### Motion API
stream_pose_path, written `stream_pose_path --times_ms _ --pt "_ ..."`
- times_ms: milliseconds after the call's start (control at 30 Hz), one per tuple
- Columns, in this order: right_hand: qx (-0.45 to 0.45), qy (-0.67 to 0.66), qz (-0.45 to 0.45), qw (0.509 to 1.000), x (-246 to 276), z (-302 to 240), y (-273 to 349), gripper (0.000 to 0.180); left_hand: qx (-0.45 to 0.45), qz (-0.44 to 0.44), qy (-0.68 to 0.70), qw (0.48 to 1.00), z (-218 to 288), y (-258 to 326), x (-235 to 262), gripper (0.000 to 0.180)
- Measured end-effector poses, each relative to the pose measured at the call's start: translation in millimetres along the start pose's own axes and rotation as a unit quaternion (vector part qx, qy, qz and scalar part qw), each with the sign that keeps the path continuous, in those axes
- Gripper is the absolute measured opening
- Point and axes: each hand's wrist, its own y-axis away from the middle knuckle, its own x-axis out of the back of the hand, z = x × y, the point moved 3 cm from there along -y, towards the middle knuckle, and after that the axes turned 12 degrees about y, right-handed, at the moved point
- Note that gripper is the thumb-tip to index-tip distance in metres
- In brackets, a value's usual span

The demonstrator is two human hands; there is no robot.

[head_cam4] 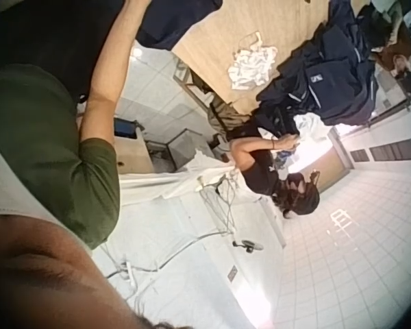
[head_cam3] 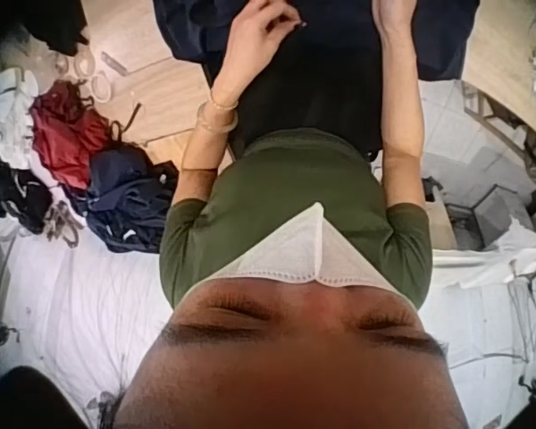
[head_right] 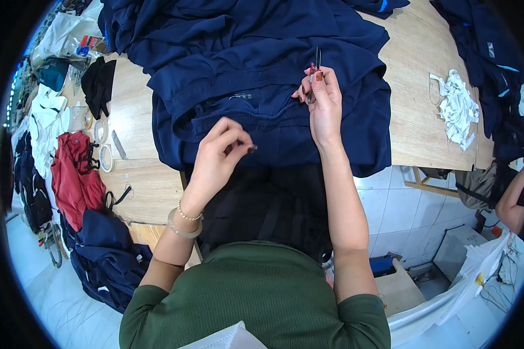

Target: Trimming loose threads from navy blue athletic shorts using small clippers.

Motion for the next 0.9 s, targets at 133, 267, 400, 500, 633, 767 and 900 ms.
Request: stream_pose_path --times_ms 133,267,400,500,633,767,900 --pt "0.001 0.0 -0.002 1.0 0.6 0.4 -1.0 0.024 0.039 -0.149 -0.059 0.986 -6.9 23.9 15.8 0.007" --pt "0.004 -0.003 -0.01 1.0 0.9 0.3 -1.8 0.024 0.065 -0.16 -0.093 0.981 7.9 26.0 13.7 0.009" --pt "0.0 0.002 -0.002 1.0 0.5 -0.6 -2.2 0.024 0.011 0.104 -0.07 0.992 17.6 -12.6 -13.8 0.013" --pt "0.0 -0.002 -0.004 1.0 -1.9 0.0 -1.5 0.023 -0.031 0.172 -0.094 0.98 -4.4 -29.4 -28.9 0.013" --pt "-0.003 0.019 0.009 1.0 -4.7 -15.4 7.9 0.019 -0.04 0.157 -0.06 0.985 -13.8 -28.5 -30.2 0.008" --pt "-0.039 0.055 -0.011 0.998 -6.5 -52.0 31.0 0.019 0.045 0.099 0.069 0.992 -25.1 -25.0 -20.4 0.005" --pt "-0.15 0.027 -0.078 0.985 -4.3 -58.1 58.4 0.019 0.112 0.069 0.118 0.984 -38.4 -20.7 -15.3 0.008"
